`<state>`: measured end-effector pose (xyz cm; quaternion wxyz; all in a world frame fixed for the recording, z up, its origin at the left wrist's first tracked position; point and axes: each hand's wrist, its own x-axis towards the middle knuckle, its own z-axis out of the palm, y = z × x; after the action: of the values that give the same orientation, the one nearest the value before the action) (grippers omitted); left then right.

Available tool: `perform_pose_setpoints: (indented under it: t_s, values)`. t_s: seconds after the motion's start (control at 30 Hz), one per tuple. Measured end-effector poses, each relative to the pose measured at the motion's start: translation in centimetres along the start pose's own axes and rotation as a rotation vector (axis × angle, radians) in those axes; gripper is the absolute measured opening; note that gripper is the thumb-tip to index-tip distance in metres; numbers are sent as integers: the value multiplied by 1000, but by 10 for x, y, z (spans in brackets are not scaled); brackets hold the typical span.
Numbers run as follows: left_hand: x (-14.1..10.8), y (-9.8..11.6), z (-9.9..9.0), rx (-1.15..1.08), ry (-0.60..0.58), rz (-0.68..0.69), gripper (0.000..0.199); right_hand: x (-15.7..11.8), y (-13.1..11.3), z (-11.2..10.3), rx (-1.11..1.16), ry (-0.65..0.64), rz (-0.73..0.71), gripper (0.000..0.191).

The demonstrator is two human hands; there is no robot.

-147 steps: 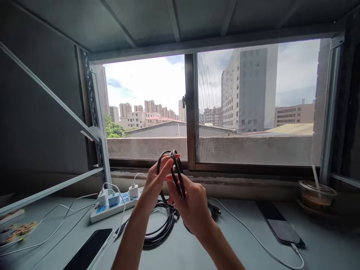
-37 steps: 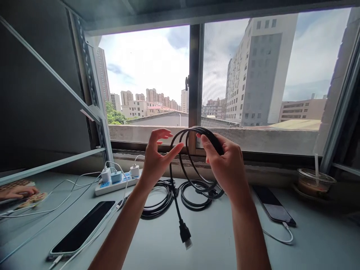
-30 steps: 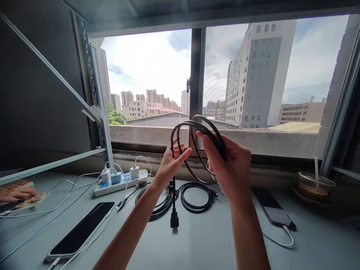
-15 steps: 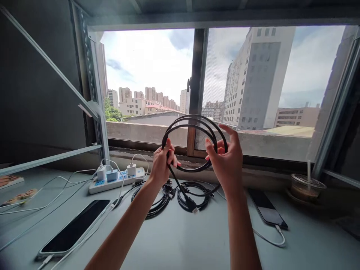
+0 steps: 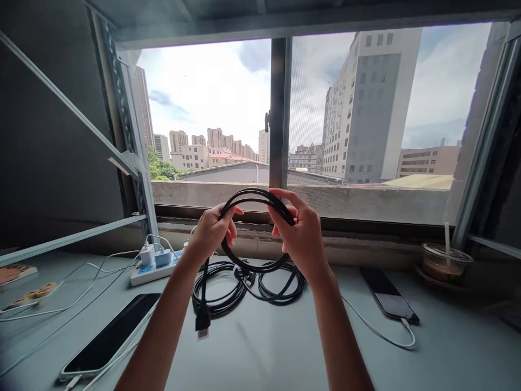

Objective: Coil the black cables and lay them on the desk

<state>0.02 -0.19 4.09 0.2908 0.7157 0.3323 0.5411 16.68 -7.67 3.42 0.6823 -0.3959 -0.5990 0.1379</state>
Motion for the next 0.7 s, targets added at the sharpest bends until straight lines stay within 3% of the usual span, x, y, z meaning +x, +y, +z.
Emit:
perform_pose_setpoints:
  t_s: [0.17, 0.3, 0.4, 0.5, 0.6, 0.7]
  values:
    - [2, -8, 28, -446, -105, -107, 40, -11, -23, 0, 161, 22, 107, 43]
    - [-4, -16, 49, -367, -215, -219, 45, -16, -30, -3, 260, 127, 80, 27]
    - [-11, -18, 55, -170, -464, -338, 47, -18, -30, -2, 250, 305, 2, 11]
    - [-17, -16, 57, -139, -866, -460, 58, -20, -30, 3, 165, 402, -125, 5]
    - [-20, -17, 61, -273, -1133, -465, 64, -25, -32, 5, 24, 332, -254, 13]
    - [-20, -25, 67, -342, -1188, -379, 64, -30, -34, 4, -27, 211, -379, 19]
